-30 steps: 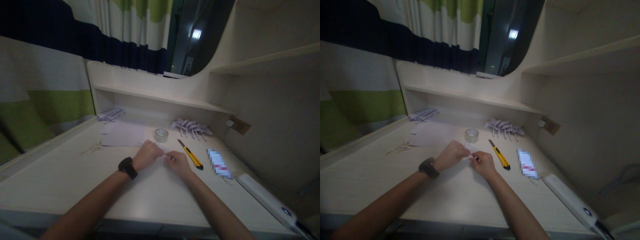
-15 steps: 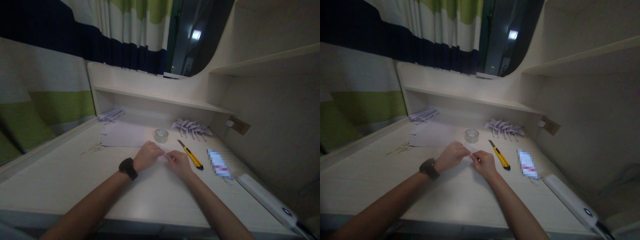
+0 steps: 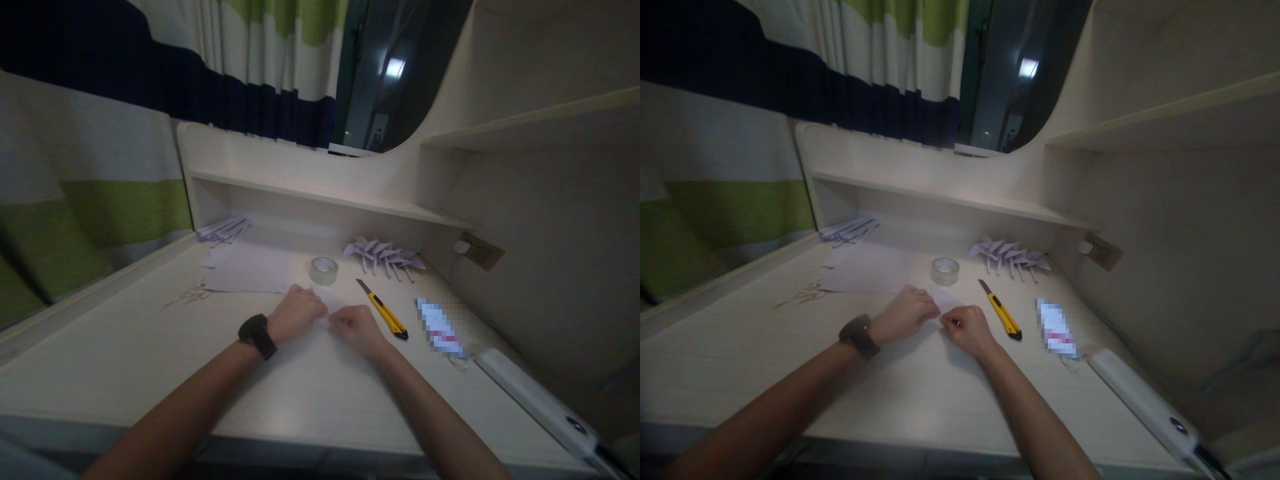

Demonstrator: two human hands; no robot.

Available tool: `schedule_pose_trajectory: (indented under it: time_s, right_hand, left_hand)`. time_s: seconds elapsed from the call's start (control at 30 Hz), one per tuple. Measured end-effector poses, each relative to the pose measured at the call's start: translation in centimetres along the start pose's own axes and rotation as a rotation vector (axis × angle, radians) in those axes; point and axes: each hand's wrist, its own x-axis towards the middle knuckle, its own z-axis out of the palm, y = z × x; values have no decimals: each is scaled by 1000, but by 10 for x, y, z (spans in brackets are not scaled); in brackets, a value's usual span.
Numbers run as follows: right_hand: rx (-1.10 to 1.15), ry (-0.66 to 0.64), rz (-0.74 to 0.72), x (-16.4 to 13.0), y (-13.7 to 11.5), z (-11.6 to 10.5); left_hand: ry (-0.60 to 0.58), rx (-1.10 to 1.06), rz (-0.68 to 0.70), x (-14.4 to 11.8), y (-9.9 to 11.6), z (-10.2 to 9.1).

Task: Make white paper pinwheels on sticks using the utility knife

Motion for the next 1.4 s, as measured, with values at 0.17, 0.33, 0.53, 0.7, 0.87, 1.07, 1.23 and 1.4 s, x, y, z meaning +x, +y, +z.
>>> schedule_pose_trajectory:
  time_s: [0.17,0.33,0.53,0.7,0.87,1.07,1.23,1.4]
  right_hand:
    - [-71,-84,21,1,-5,0]
    - [84,-158,43,1,-7,-5]
    - [168,-230,105,0,1,-17]
    - [154,-181,113,2,2,-11]
    - [189,-237,82,4,-2,3]
    - [354,-330,151,4,5,-5]
    - [406,-282,203,3,16,-18]
    - [555,-221,206,4,13,-3]
  left_hand:
    - [-24,71,68,-2,5,0]
    - [-58,72,91,-1,7,-6]
    - [-77,116,91,-1,3,-7]
    - [-78,91,67,-1,3,-3]
    - [-95,69,87,-1,10,-3]
    - [-109,96,78,-2,5,-5]
    - [-115,98,-4,-3,-8,-4]
    - [-112,22,10,-3,-6,4]
